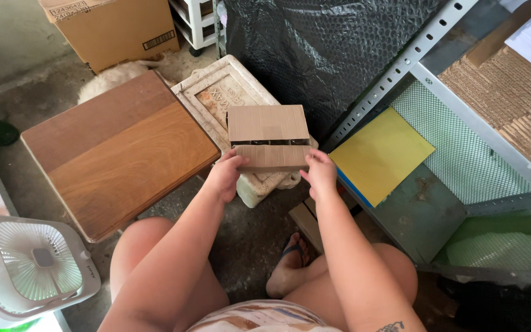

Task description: The person opens a cardboard box containing small clear glasses and removes them one by one, placing them on a wooden stool. After emptying the box, they stack the glasses on a metal shelf.

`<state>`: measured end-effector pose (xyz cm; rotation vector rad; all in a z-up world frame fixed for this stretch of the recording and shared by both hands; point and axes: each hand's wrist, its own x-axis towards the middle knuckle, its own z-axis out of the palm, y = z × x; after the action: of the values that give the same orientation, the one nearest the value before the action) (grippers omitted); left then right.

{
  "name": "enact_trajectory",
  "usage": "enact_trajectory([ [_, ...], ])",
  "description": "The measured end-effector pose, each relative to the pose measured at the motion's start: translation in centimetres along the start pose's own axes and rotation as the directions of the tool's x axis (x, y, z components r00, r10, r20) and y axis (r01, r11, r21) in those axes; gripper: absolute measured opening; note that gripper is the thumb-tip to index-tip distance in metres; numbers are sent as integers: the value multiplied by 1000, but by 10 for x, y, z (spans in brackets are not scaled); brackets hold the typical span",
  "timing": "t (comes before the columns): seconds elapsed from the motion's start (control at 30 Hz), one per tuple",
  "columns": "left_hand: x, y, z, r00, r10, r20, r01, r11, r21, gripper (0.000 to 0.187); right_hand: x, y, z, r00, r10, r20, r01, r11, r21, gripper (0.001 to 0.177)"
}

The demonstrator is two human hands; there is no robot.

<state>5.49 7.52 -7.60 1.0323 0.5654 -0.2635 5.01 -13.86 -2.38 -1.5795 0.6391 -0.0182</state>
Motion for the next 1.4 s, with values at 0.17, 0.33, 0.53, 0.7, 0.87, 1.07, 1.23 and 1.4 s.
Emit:
enact_trajectory([
  [0.17,42,-29,-13,998,41,-36,-40,999,35,68,-5,-20,-2,992,-71,104,103,932,-349,52],
  [0.33,51,-36,-17,997,56,-52,-55,998,15,59,49,10,-4,996,-23,85,50,940,-337,55],
  [0.53,67,-45,-23,995,35,-95,-37,999,-27,56,34,-6,-5,994,78,78,-73,995,-71,50],
  [0.7,49,-41,-15,992,92,-82,-92,996,-6,45,23,-18,-6,981,123,149,-128,991,26,61],
  [0.87,37,-39,-14,986,130,-102,-131,991,-4,38,32,-10,-7,979,140,151,-159,980,121,60],
  [1.07,-59,13,19,987,114,-116,-128,985,-114,57,12,-23,-11,974,160,161,-206,922,328,62],
  [1.23,-90,22,19,971,32,-236,-85,972,-221,81,41,23,-27,974,174,148,-224,853,472,50],
  [1.4,-24,-25,-25,968,-64,-241,83,994,69,26,72,73,-57,937,275,215,-336,875,349,34],
])
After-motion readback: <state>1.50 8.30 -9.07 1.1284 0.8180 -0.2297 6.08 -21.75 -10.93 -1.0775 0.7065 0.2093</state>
